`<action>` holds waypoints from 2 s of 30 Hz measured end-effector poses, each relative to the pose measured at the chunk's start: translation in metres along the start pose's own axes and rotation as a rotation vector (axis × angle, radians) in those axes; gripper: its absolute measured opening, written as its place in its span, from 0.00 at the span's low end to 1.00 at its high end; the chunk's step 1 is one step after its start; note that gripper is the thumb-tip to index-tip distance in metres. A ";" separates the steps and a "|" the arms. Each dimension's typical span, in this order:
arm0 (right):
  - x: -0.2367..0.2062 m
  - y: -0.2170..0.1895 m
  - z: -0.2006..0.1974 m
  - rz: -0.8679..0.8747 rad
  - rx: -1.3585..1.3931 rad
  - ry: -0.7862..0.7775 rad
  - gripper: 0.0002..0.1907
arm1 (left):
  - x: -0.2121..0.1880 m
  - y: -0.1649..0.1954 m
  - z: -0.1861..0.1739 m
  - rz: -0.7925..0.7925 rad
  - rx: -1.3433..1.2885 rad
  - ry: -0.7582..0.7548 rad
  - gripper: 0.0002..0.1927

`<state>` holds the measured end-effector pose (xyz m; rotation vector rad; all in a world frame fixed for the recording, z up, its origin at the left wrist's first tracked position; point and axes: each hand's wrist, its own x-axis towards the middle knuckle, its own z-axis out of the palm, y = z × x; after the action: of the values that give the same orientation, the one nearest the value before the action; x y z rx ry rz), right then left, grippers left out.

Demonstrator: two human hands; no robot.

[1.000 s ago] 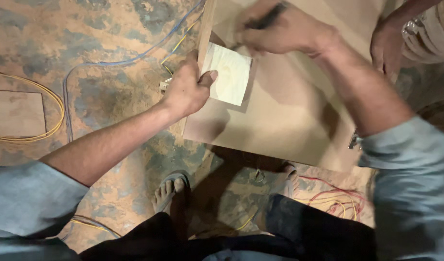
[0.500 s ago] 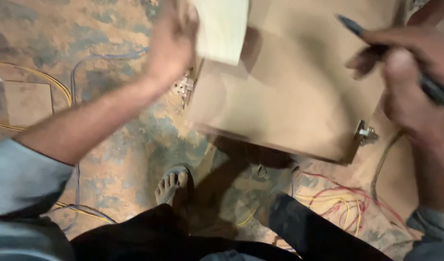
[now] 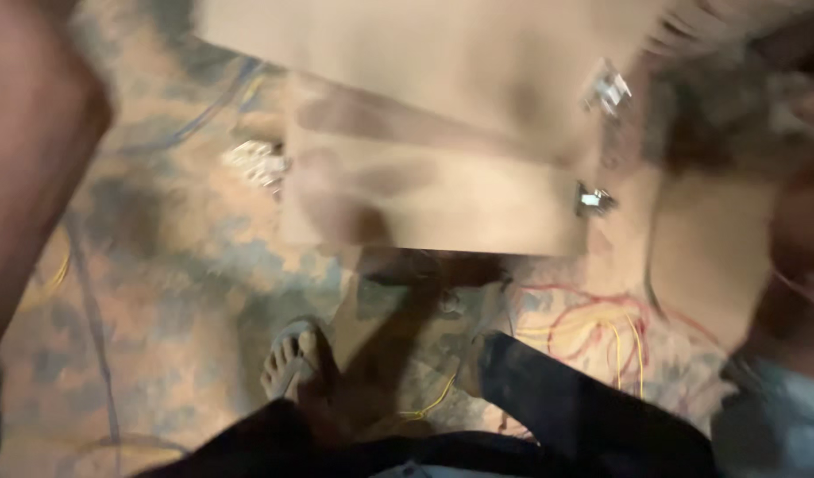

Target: The person kneels on the workshop floor marking hinge positions on wooden cabinet door panels. They hold a small wooden block template against each panel edge and use a pen to trace marks, repositioning the template and turning panels to mark several edges.

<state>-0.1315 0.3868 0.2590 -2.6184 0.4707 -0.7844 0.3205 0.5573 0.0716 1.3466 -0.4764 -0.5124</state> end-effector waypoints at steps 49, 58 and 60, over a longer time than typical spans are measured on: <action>-0.091 0.110 0.168 -0.036 -0.320 -0.278 0.27 | -0.061 -0.072 0.106 -0.296 0.386 -0.201 0.22; -0.093 0.121 0.180 0.008 -0.270 -0.261 0.27 | -0.052 -0.095 0.092 -0.357 0.440 -0.235 0.22; -0.091 0.122 0.183 -0.001 -0.269 -0.252 0.26 | -0.048 -0.103 0.089 -0.293 0.486 -0.250 0.21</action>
<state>-0.1234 0.3621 0.0224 -2.9125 0.5324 -0.4046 0.2208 0.5011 -0.0170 1.8440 -0.6392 -0.8507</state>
